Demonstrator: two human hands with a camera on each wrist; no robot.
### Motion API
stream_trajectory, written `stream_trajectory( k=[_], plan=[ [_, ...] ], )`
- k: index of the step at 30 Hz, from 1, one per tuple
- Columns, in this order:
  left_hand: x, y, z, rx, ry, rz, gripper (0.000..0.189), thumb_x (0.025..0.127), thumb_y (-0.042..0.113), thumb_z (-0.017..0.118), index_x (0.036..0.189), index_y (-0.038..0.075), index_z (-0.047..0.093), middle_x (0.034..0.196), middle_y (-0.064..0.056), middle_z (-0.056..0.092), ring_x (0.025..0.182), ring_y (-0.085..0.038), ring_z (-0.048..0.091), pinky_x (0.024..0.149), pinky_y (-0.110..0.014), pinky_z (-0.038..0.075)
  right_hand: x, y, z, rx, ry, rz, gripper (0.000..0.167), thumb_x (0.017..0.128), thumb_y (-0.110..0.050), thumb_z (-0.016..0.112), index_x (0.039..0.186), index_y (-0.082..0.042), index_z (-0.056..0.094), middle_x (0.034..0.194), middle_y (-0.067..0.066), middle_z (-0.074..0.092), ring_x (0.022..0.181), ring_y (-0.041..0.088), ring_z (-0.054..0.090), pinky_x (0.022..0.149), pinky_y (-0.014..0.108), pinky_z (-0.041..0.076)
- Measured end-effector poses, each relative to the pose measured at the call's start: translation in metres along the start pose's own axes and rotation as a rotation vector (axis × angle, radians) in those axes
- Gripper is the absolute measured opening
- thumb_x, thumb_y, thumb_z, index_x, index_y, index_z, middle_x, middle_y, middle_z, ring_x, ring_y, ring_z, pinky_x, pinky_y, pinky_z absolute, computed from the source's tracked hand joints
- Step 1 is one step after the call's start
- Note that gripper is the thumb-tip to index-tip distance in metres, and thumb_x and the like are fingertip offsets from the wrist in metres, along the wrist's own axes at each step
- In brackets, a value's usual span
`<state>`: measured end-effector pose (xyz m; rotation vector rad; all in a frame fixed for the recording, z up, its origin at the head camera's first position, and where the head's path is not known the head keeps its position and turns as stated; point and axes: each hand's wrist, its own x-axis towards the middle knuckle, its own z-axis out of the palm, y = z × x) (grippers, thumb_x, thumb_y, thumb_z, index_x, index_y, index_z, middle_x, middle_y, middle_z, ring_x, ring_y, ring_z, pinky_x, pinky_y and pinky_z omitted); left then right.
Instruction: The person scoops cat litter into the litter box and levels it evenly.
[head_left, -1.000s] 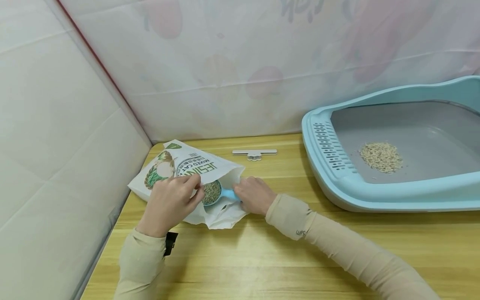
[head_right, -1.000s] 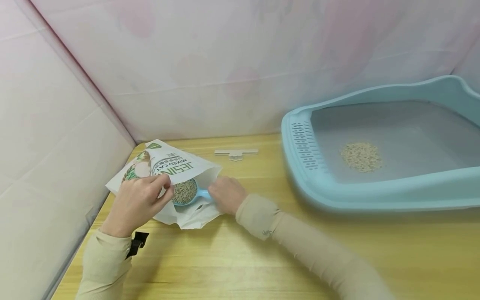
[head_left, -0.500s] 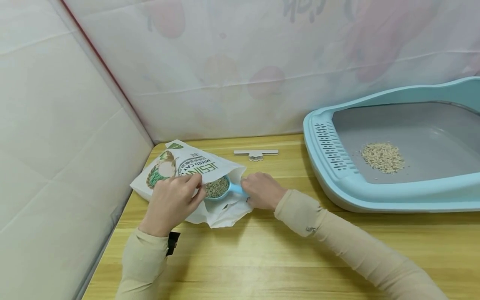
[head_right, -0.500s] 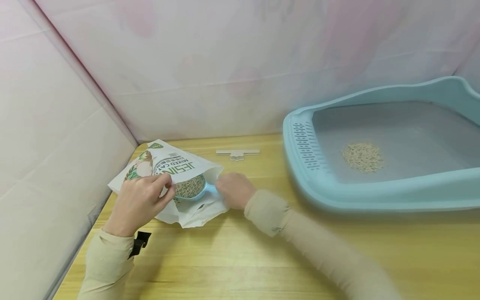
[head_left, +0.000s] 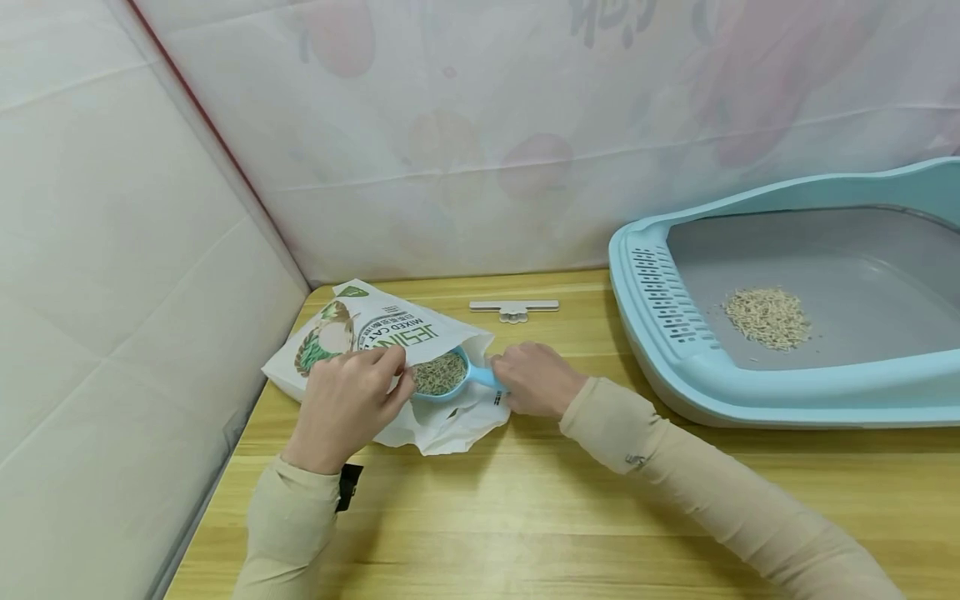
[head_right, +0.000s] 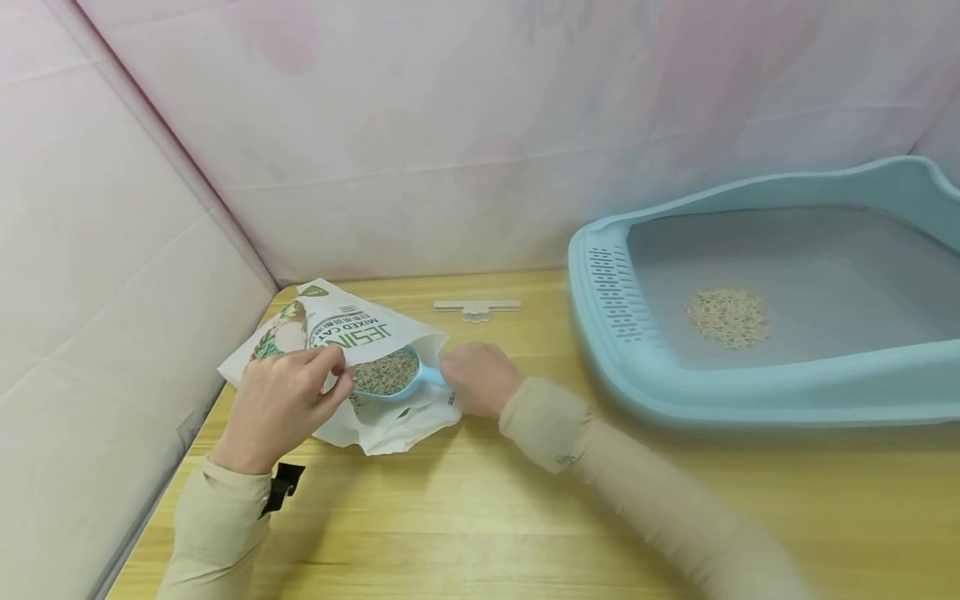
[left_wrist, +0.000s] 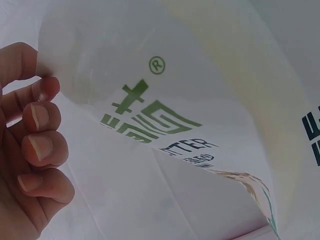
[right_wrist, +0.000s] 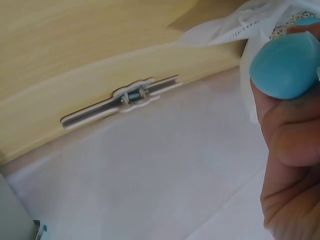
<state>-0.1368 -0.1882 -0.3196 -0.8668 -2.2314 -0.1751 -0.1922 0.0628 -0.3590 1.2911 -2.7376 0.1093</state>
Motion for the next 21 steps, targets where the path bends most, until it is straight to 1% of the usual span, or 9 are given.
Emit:
stream_trajectory(
  k=[4,8,11,14,18,21],
  plan=[
    [0.0,0.001,0.0,0.0,0.003,0.001,0.018,0.089,0.011,0.052,0.072,0.008,0.052,0.051,0.005,0.036,0.039,-0.011,0.028,0.037,-0.023,0.019,-0.003,0.003,-0.001,-0.014,0.017,-0.02,0.016,0.073,0.001,0.078,0.082,0.003,0.066,0.063,0.004,0.05,0.053,0.012,0.041,0.049,0.022,0.043],
    [0.0,0.001,0.001,-0.004,0.009,0.004,0.017,0.089,0.011,0.052,0.072,0.008,0.053,0.051,0.005,0.037,0.039,-0.01,0.028,0.037,-0.023,0.019,-0.005,0.005,-0.005,-0.012,0.038,-0.037,0.015,0.071,0.003,0.077,0.077,0.001,0.063,0.06,0.003,0.047,0.052,0.011,0.038,0.047,0.021,0.041],
    [0.0,0.001,0.001,-0.006,0.011,0.007,0.017,0.089,0.011,0.051,0.073,0.008,0.052,0.051,0.005,0.037,0.039,-0.01,0.028,0.037,-0.023,0.019,-0.007,0.007,-0.007,-0.013,0.049,-0.046,0.018,0.072,0.0,0.078,0.073,-0.001,0.06,0.06,0.002,0.045,0.052,0.011,0.037,0.047,0.022,0.041],
    [0.0,0.001,0.002,-0.005,0.012,0.008,0.016,0.089,0.011,0.05,0.073,0.007,0.052,0.051,0.005,0.038,0.039,-0.011,0.028,0.037,-0.024,0.02,-0.009,0.009,-0.009,-0.018,0.052,-0.053,0.021,0.073,-0.002,0.079,0.072,-0.001,0.058,0.06,0.002,0.045,0.053,0.012,0.037,0.048,0.023,0.042],
    [0.0,0.001,0.003,-0.004,0.009,0.012,0.017,0.089,0.011,0.05,0.073,0.007,0.052,0.051,0.004,0.038,0.039,-0.012,0.029,0.037,-0.024,0.02,-0.009,0.011,-0.011,-0.026,0.058,-0.054,0.019,0.07,0.001,0.078,0.073,-0.001,0.059,0.061,0.003,0.046,0.053,0.012,0.038,0.049,0.024,0.043],
    [0.0,0.002,0.003,-0.006,0.008,0.018,0.017,0.088,0.01,0.05,0.071,0.008,0.051,0.051,0.004,0.038,0.039,-0.013,0.03,0.037,-0.024,0.02,-0.009,0.012,-0.014,-0.019,0.061,-0.039,0.018,0.07,0.003,0.076,0.073,-0.002,0.059,0.06,0.002,0.045,0.053,0.012,0.037,0.048,0.024,0.042]
  ],
)
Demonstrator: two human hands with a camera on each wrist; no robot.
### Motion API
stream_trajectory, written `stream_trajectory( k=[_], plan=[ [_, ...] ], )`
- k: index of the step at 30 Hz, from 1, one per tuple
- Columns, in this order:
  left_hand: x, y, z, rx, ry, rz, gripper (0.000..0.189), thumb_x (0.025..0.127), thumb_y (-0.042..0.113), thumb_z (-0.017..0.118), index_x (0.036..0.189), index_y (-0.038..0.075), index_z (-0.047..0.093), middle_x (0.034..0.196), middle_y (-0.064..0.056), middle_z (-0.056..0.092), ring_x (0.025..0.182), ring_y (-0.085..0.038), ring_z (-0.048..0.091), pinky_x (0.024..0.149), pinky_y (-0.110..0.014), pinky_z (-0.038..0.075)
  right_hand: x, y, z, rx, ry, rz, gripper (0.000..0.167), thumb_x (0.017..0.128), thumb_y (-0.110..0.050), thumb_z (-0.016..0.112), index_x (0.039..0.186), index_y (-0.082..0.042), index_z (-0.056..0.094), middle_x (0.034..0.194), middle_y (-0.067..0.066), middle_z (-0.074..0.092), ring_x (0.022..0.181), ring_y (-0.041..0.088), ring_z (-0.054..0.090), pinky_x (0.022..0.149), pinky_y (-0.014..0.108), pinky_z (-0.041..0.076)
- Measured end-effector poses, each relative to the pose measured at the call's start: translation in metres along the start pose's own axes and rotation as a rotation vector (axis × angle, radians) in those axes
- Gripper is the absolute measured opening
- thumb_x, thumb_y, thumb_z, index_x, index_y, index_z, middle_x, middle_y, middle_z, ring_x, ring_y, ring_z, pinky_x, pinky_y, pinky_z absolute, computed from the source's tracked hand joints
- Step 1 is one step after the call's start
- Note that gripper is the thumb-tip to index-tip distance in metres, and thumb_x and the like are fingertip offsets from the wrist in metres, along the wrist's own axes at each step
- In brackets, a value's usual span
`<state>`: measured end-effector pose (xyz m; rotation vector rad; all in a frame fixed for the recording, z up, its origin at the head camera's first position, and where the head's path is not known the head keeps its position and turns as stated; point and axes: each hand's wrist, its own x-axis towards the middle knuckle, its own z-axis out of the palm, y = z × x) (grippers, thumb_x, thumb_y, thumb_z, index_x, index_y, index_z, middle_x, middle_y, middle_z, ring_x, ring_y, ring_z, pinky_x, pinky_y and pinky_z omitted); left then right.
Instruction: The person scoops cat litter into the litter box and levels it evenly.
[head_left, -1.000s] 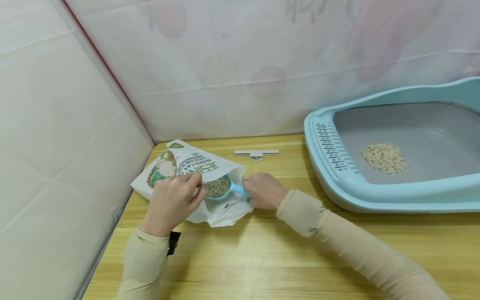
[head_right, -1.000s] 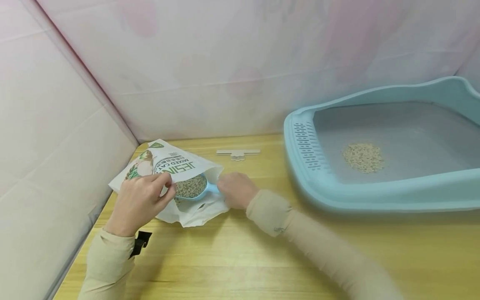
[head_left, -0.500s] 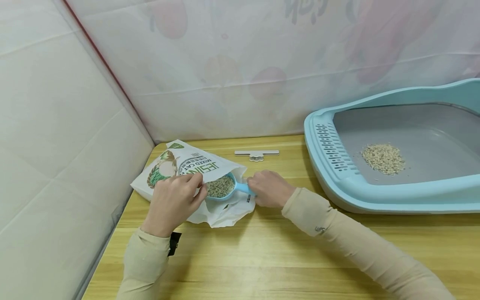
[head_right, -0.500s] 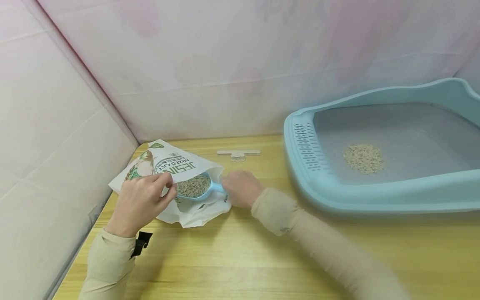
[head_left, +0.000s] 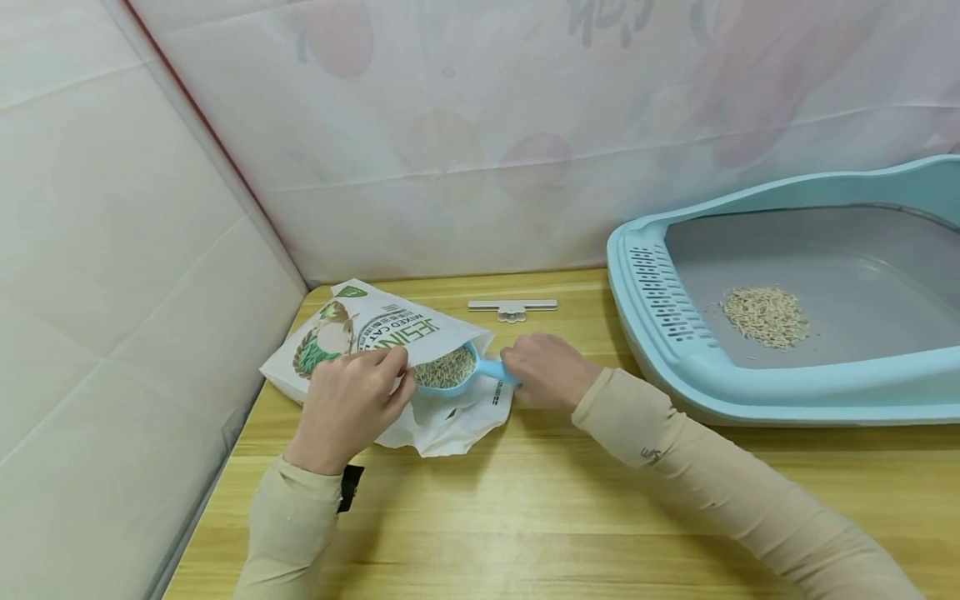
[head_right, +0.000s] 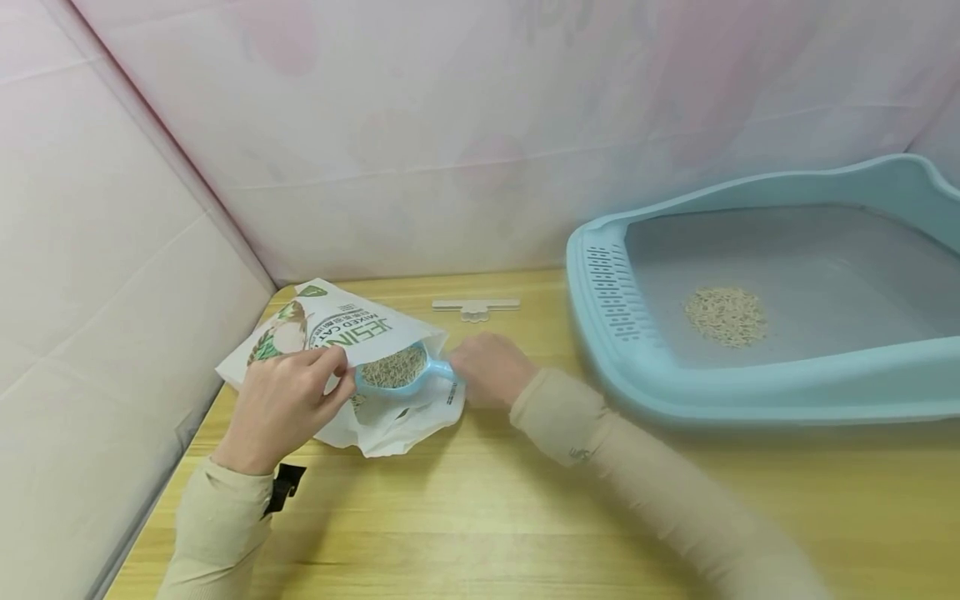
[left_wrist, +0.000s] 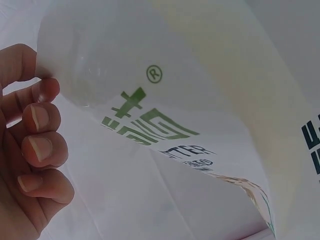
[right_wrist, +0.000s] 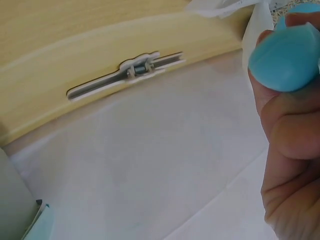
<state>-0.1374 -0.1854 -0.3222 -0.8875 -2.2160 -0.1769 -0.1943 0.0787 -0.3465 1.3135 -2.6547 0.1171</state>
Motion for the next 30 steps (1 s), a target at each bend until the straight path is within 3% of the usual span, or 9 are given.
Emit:
stream_trajectory(
  k=[7,13,22,30],
  plan=[
    [0.002,0.002,0.001,0.002,0.01,0.014,0.02,0.088,0.009,0.047,0.069,0.009,0.045,0.051,0.004,0.032,0.04,-0.012,0.027,0.039,-0.023,0.017,-0.001,0.003,-0.007,0.006,0.036,0.011,0.024,0.07,0.004,0.077,0.07,-0.004,0.054,0.06,0.001,0.04,0.054,0.012,0.034,0.048,0.025,0.038],
    [0.001,0.003,0.003,0.014,0.001,0.019,0.019,0.088,0.009,0.048,0.07,0.007,0.046,0.052,0.002,0.037,0.039,-0.014,0.034,0.038,-0.024,0.018,-0.002,0.007,-0.01,-0.013,0.018,-0.013,0.024,0.069,0.003,0.079,0.072,-0.003,0.056,0.061,0.002,0.044,0.053,0.014,0.04,0.049,0.026,0.043],
    [0.0,0.005,0.004,0.029,0.014,0.019,0.021,0.091,0.009,0.048,0.07,0.007,0.046,0.052,0.0,0.041,0.038,-0.017,0.04,0.039,-0.024,0.017,-0.004,0.017,-0.033,0.017,-0.096,-0.041,0.022,0.069,0.005,0.076,0.077,-0.003,0.057,0.066,0.003,0.048,0.058,0.016,0.045,0.055,0.029,0.045],
    [0.001,0.006,0.005,0.039,0.017,0.023,0.027,0.096,0.011,0.043,0.07,0.007,0.044,0.052,0.002,0.038,0.037,-0.017,0.041,0.038,-0.024,0.018,0.0,0.027,-0.053,0.009,-0.252,0.002,0.014,0.077,0.004,0.074,0.088,0.001,0.065,0.071,0.005,0.056,0.063,0.018,0.053,0.061,0.031,0.051]
  ],
)
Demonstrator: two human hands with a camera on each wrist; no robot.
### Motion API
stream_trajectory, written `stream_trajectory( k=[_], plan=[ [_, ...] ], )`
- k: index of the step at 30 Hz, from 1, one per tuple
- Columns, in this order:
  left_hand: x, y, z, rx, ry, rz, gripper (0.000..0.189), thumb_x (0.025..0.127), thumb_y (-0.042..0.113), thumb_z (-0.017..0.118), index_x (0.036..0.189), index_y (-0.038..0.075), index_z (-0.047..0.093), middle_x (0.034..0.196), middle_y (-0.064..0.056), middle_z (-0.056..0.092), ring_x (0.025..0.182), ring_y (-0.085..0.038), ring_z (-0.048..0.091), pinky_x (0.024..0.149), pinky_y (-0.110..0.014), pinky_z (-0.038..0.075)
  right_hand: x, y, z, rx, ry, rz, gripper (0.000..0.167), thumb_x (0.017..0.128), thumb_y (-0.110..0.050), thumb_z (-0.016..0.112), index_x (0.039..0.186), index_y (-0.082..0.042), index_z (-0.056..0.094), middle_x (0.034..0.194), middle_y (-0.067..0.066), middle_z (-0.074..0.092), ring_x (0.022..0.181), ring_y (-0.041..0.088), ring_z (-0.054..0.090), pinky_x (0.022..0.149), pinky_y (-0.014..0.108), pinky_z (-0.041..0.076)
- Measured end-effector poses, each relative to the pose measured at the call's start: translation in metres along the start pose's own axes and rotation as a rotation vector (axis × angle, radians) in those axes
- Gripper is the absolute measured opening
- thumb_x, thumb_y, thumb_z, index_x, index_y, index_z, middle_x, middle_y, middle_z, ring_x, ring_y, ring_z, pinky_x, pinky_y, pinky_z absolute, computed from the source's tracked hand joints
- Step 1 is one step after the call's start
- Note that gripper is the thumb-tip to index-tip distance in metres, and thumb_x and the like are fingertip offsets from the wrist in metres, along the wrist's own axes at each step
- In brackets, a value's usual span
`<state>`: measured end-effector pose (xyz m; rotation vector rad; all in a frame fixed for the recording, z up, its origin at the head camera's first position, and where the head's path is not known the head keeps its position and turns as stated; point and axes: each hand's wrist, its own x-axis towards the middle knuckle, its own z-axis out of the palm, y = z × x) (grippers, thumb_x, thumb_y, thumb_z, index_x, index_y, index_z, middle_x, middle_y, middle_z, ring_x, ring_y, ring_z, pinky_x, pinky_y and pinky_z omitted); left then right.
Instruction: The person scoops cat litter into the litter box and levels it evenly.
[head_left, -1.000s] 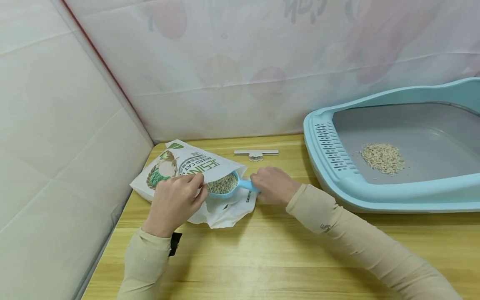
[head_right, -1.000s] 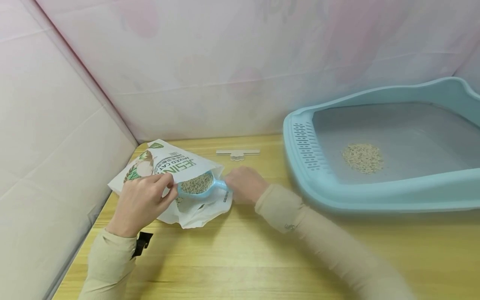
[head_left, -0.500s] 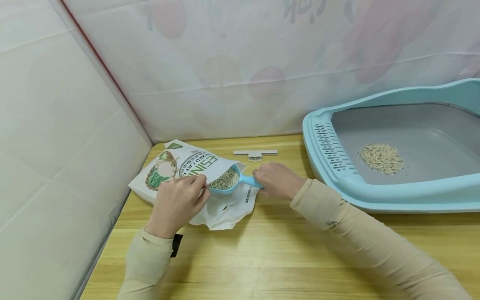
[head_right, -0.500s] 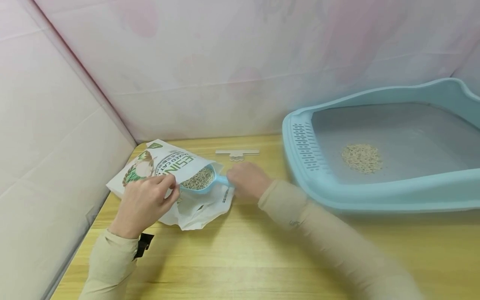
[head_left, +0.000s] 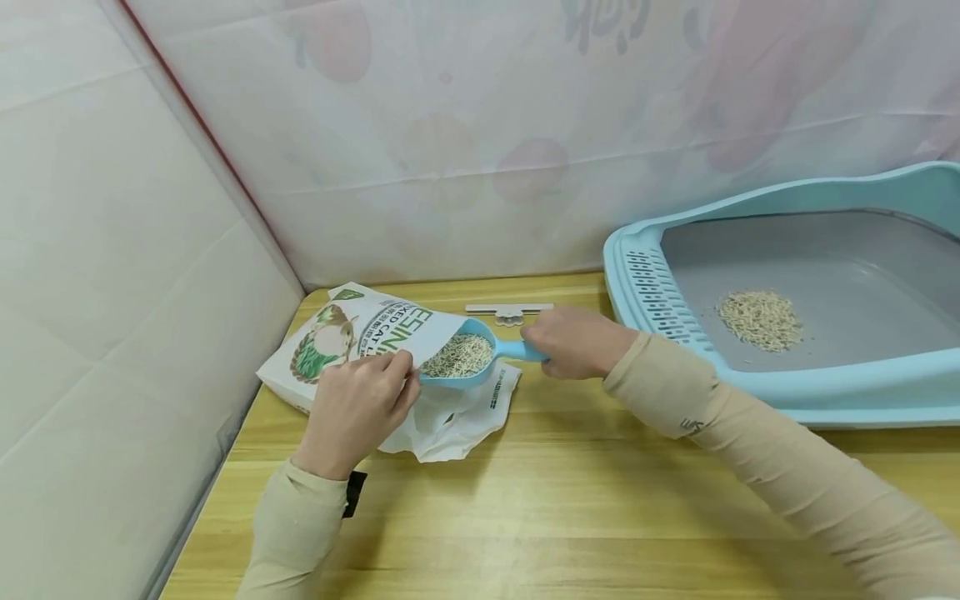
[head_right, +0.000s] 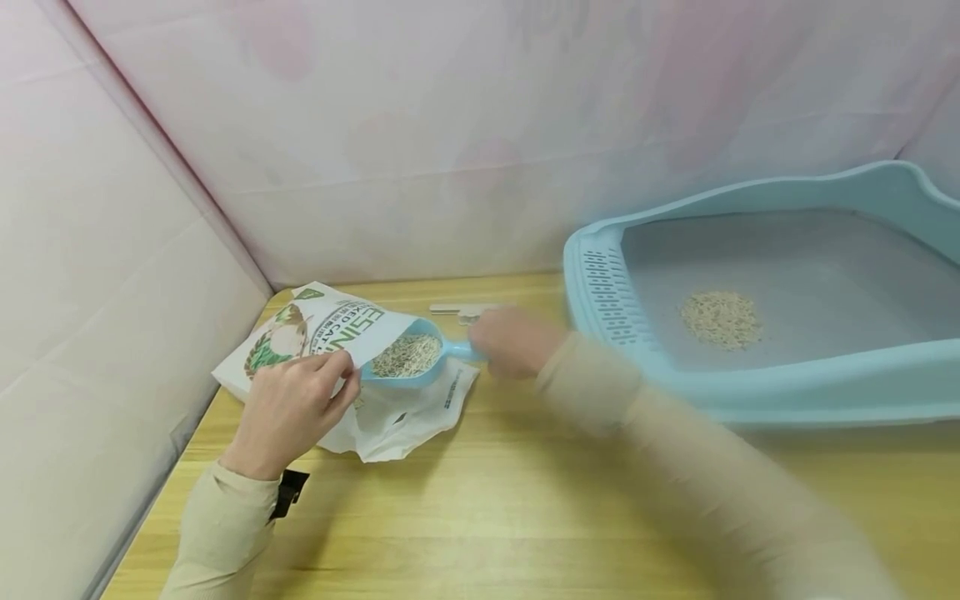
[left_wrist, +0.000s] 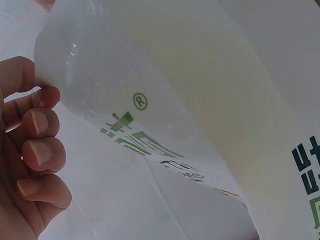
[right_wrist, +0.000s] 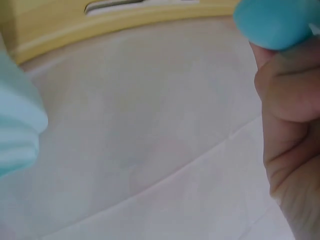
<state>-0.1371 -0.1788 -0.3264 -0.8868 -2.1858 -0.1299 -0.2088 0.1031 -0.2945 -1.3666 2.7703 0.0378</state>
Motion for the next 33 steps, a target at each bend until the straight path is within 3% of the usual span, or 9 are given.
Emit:
stream_trajectory(
  k=[13,22,33],
  plan=[
    [-0.002,0.003,0.004,0.02,0.008,0.001,0.029,0.1,0.013,0.038,0.073,0.006,0.043,0.052,0.002,0.037,0.037,-0.016,0.041,0.037,-0.023,0.018,-0.005,0.012,-0.014,-0.077,-0.032,-0.022,0.014,0.078,0.002,0.074,0.088,0.0,0.064,0.067,0.005,0.053,0.058,0.016,0.049,0.057,0.031,0.05],
    [-0.003,0.004,0.005,0.016,-0.006,-0.008,0.026,0.099,0.011,0.042,0.074,0.005,0.044,0.052,0.0,0.039,0.038,-0.018,0.044,0.036,-0.024,0.021,-0.008,0.026,-0.024,-0.117,-0.088,-0.007,0.017,0.08,-0.002,0.078,0.092,-0.002,0.065,0.076,0.006,0.059,0.07,0.021,0.057,0.07,0.038,0.053],
    [-0.004,0.004,0.005,0.01,-0.008,-0.013,0.019,0.094,0.009,0.051,0.076,0.005,0.045,0.052,0.002,0.036,0.038,-0.016,0.04,0.037,-0.022,0.019,-0.013,0.033,-0.031,-0.088,-0.123,-0.027,0.016,0.082,-0.002,0.077,0.091,-0.005,0.065,0.075,0.001,0.058,0.068,0.018,0.053,0.067,0.037,0.049]
  ],
)
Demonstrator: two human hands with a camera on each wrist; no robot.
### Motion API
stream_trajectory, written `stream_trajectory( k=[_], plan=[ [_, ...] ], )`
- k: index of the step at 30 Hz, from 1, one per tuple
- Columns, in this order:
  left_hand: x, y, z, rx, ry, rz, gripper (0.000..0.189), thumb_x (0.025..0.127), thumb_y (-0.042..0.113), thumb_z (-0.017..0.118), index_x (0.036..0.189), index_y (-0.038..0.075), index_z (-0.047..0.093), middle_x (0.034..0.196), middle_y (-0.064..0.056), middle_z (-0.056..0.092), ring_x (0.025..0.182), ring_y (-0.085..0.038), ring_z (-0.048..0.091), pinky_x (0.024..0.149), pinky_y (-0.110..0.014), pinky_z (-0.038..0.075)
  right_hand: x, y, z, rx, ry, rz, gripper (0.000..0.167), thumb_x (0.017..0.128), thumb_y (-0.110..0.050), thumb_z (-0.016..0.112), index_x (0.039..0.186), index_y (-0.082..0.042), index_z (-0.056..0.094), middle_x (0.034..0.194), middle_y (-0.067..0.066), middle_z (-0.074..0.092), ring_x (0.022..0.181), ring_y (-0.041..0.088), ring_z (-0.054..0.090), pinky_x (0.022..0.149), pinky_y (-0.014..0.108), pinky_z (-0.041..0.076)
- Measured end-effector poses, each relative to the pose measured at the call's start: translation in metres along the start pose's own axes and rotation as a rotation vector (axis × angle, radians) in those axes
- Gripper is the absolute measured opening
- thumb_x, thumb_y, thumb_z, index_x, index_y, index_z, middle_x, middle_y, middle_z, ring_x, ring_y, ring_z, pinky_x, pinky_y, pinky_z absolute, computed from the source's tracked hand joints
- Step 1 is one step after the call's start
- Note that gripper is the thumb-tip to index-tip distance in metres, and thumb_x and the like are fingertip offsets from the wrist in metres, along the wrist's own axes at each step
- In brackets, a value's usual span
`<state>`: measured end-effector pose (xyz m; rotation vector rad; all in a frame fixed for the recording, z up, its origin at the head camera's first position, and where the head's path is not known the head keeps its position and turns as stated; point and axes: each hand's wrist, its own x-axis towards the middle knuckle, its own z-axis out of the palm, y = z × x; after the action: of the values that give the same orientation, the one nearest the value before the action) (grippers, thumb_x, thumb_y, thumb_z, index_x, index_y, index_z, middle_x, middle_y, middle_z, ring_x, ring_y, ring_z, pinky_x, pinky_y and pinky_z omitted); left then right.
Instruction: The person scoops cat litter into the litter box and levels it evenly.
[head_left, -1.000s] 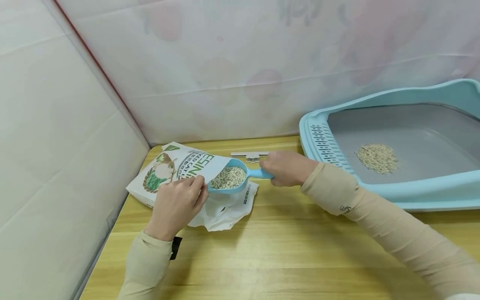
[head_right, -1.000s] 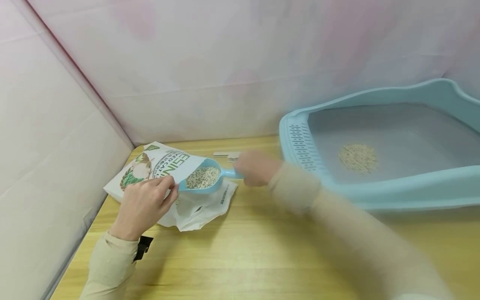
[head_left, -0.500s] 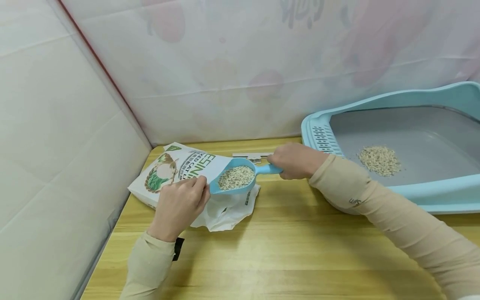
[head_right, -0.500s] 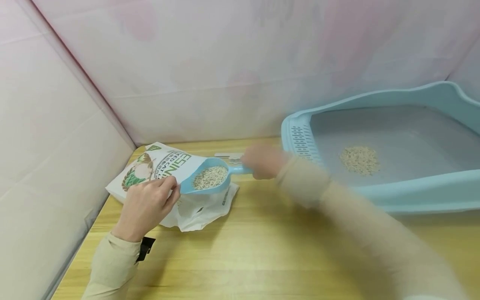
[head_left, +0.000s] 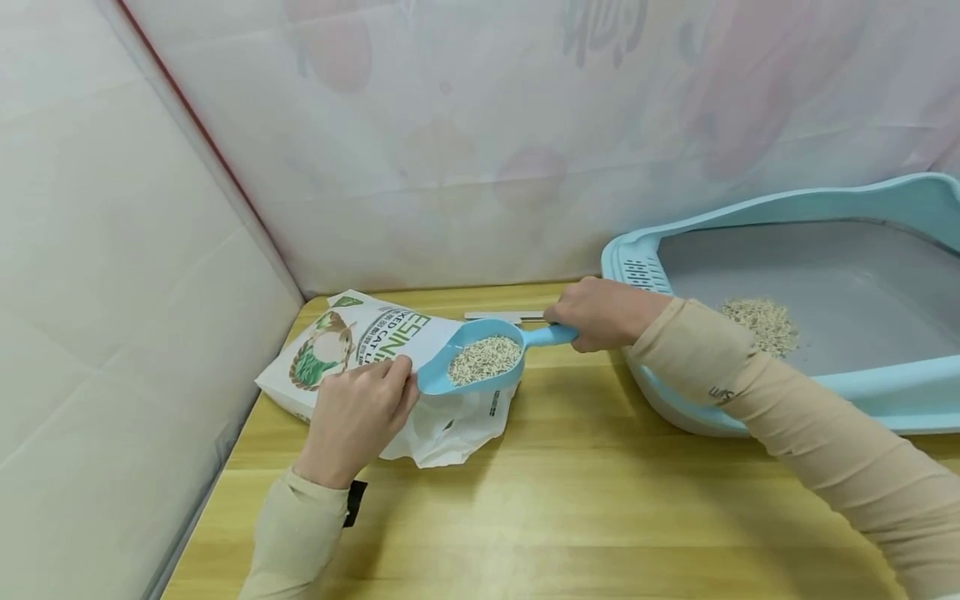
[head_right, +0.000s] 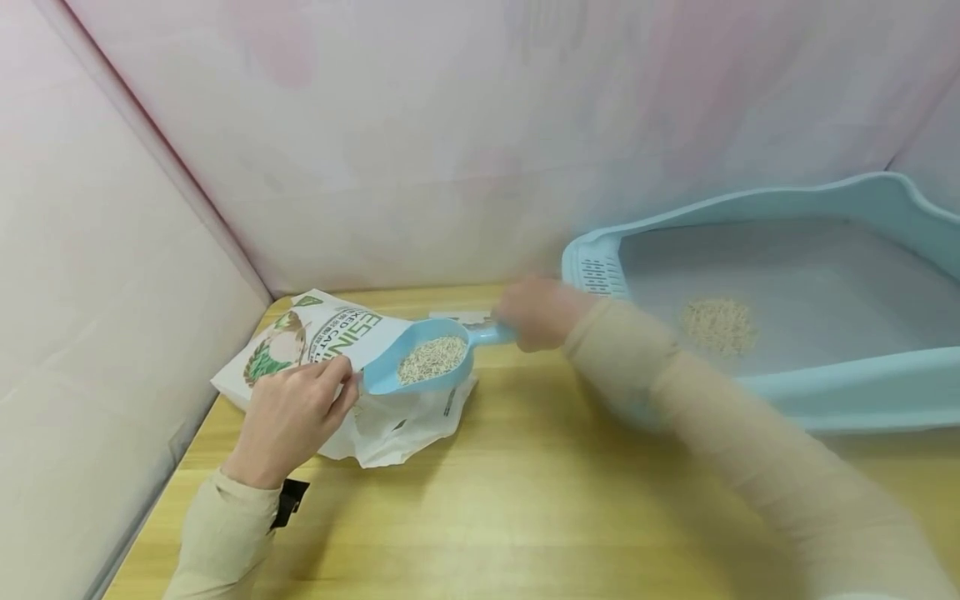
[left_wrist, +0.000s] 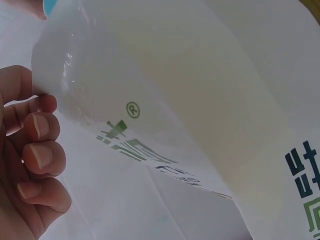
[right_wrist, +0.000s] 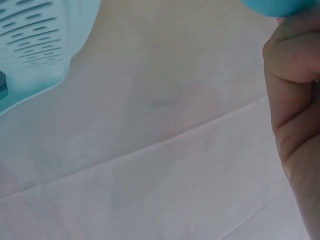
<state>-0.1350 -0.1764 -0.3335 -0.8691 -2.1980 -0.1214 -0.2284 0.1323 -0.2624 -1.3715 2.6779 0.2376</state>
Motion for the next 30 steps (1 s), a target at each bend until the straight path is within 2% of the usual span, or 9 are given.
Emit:
stream_trajectory(
  k=[5,11,18,25,30],
  plan=[
    [0.002,-0.001,0.001,0.0,0.02,0.004,0.019,0.095,0.01,0.049,0.077,0.005,0.045,0.052,0.002,0.036,0.037,-0.016,0.04,0.037,-0.022,0.018,-0.003,0.004,-0.002,-0.017,0.022,-0.006,0.016,0.081,0.0,0.077,0.092,-0.005,0.066,0.073,0.001,0.058,0.069,0.02,0.053,0.068,0.04,0.048],
    [0.001,-0.001,0.001,-0.001,0.01,-0.003,0.021,0.096,0.011,0.047,0.076,0.005,0.045,0.052,0.001,0.037,0.038,-0.018,0.042,0.036,-0.024,0.021,-0.007,0.007,-0.004,-0.021,0.036,0.019,0.018,0.08,0.001,0.079,0.09,-0.007,0.067,0.073,0.001,0.059,0.068,0.019,0.053,0.066,0.038,0.05],
    [-0.001,-0.002,0.001,0.0,-0.001,-0.011,0.024,0.1,0.013,0.041,0.078,0.004,0.045,0.052,0.003,0.035,0.038,-0.015,0.04,0.037,-0.023,0.02,-0.011,0.014,-0.005,-0.041,0.027,0.032,0.021,0.081,-0.001,0.081,0.098,-0.008,0.07,0.078,0.001,0.062,0.068,0.018,0.054,0.065,0.037,0.051],
    [-0.002,-0.001,-0.001,-0.001,0.007,-0.012,0.029,0.103,0.015,0.036,0.078,0.005,0.045,0.052,0.003,0.035,0.038,-0.014,0.039,0.038,-0.022,0.018,-0.017,0.022,-0.004,-0.023,0.057,0.017,0.021,0.079,0.004,0.077,0.085,-0.011,0.064,0.07,-0.001,0.053,0.063,0.017,0.048,0.061,0.035,0.045],
    [-0.001,-0.002,-0.002,0.009,0.014,-0.011,0.029,0.103,0.014,0.037,0.076,0.005,0.044,0.052,0.002,0.035,0.038,-0.015,0.039,0.038,-0.023,0.018,-0.022,0.029,-0.005,-0.006,0.072,0.024,0.025,0.077,0.004,0.077,0.083,-0.014,0.061,0.068,-0.003,0.05,0.062,0.017,0.046,0.059,0.035,0.043]
  ],
)
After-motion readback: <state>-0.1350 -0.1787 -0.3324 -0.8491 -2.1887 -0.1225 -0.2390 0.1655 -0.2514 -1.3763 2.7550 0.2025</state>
